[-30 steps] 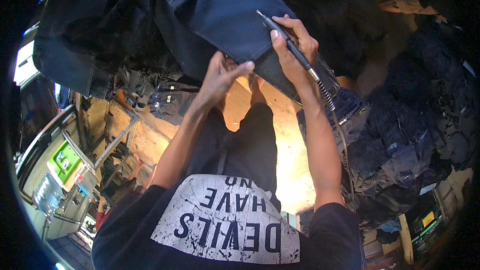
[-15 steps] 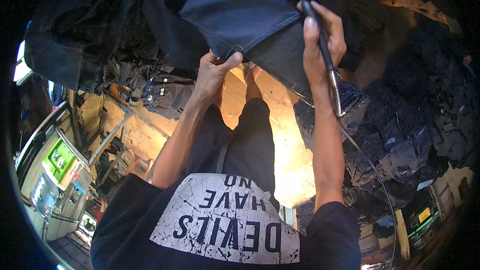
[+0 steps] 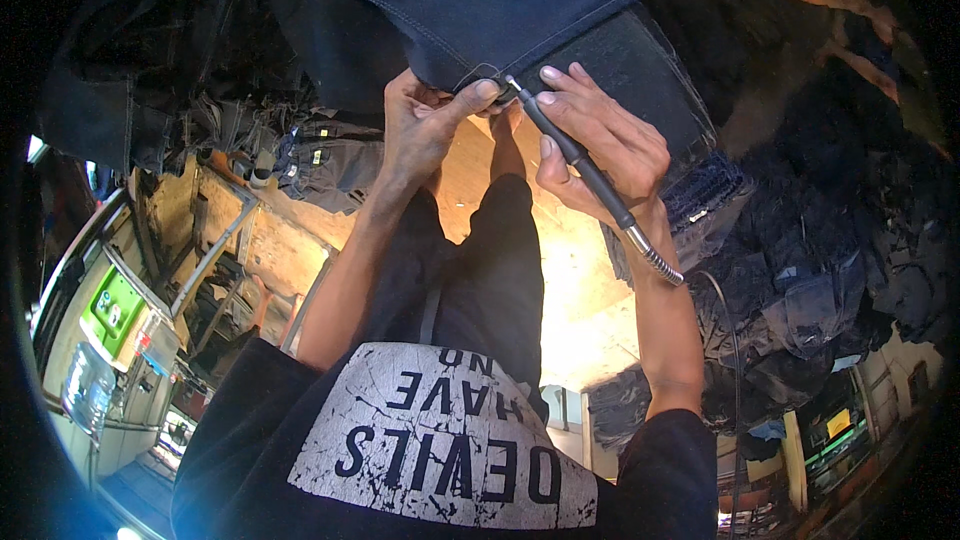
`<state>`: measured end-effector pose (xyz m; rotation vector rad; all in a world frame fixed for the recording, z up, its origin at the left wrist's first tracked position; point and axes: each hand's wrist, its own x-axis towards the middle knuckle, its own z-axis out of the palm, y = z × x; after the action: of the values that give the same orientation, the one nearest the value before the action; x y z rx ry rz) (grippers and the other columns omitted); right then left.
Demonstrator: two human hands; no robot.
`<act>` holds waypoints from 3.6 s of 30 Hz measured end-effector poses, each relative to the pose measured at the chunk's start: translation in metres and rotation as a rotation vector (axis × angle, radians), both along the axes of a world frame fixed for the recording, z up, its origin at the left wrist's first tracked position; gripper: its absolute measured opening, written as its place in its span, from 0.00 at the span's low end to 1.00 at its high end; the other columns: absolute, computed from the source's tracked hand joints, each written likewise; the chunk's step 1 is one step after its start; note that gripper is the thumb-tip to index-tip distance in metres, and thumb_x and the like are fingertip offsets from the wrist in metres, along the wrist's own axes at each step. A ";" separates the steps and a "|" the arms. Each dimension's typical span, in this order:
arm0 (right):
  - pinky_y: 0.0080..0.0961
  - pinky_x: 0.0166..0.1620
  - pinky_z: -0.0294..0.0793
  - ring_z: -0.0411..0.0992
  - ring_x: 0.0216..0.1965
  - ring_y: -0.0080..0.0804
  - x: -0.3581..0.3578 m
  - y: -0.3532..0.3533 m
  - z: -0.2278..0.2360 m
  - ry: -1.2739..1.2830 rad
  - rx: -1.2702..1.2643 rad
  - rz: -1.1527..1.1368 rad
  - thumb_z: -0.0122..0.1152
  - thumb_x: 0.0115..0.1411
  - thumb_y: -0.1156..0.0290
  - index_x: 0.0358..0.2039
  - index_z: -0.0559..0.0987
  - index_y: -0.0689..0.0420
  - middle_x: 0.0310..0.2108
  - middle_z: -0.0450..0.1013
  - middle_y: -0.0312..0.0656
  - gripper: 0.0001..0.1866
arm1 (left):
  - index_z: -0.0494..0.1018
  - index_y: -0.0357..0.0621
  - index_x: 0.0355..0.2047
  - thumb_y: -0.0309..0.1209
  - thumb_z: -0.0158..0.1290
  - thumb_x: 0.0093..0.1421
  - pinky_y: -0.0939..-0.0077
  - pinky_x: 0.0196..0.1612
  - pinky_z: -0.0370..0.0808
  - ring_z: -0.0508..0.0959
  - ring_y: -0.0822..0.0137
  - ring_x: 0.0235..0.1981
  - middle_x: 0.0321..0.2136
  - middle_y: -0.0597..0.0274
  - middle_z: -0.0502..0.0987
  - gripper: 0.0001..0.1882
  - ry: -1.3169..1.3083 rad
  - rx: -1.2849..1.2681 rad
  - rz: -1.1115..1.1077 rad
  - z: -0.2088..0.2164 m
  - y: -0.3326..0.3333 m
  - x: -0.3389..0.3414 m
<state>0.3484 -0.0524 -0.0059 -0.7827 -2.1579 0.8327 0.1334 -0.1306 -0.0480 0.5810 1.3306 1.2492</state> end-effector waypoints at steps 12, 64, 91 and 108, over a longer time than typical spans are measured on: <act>0.51 0.62 0.82 0.84 0.54 0.52 0.001 0.001 -0.002 0.000 -0.014 -0.013 0.66 0.52 0.78 0.46 0.88 0.64 0.45 0.86 0.53 0.19 | 0.83 0.36 0.43 0.28 0.70 0.64 0.70 0.47 0.85 0.88 0.67 0.38 0.38 0.55 0.88 0.11 0.012 0.024 0.016 -0.003 -0.002 0.002; 0.54 0.63 0.81 0.84 0.53 0.54 0.013 0.013 0.000 0.003 -0.109 -0.006 0.66 0.49 0.81 0.44 0.88 0.65 0.44 0.86 0.53 0.19 | 0.69 0.43 0.25 0.16 0.54 0.59 0.78 0.30 0.62 0.66 0.81 0.28 0.25 0.79 0.70 0.09 0.273 0.072 0.142 -0.051 0.013 0.029; 0.56 0.61 0.80 0.84 0.53 0.57 0.021 0.014 -0.007 0.054 -0.081 -0.039 0.63 0.59 0.74 0.47 0.86 0.69 0.45 0.85 0.60 0.17 | 0.68 0.45 0.23 0.11 0.56 0.49 0.81 0.32 0.63 0.67 0.81 0.28 0.24 0.78 0.70 0.14 0.283 0.108 0.154 -0.086 0.012 0.034; 0.55 0.60 0.83 0.85 0.51 0.56 0.020 0.011 -0.007 0.053 -0.074 -0.083 0.64 0.51 0.79 0.44 0.87 0.68 0.41 0.85 0.56 0.18 | 0.80 0.33 0.31 0.19 0.63 0.58 0.70 0.35 0.73 0.78 0.74 0.31 0.29 0.69 0.83 0.02 0.432 0.121 0.093 -0.115 0.000 0.031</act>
<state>0.3686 -0.0410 -0.0127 -0.8713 -2.0435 0.8848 0.1643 -0.1307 -0.1634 0.9215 1.6599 1.3333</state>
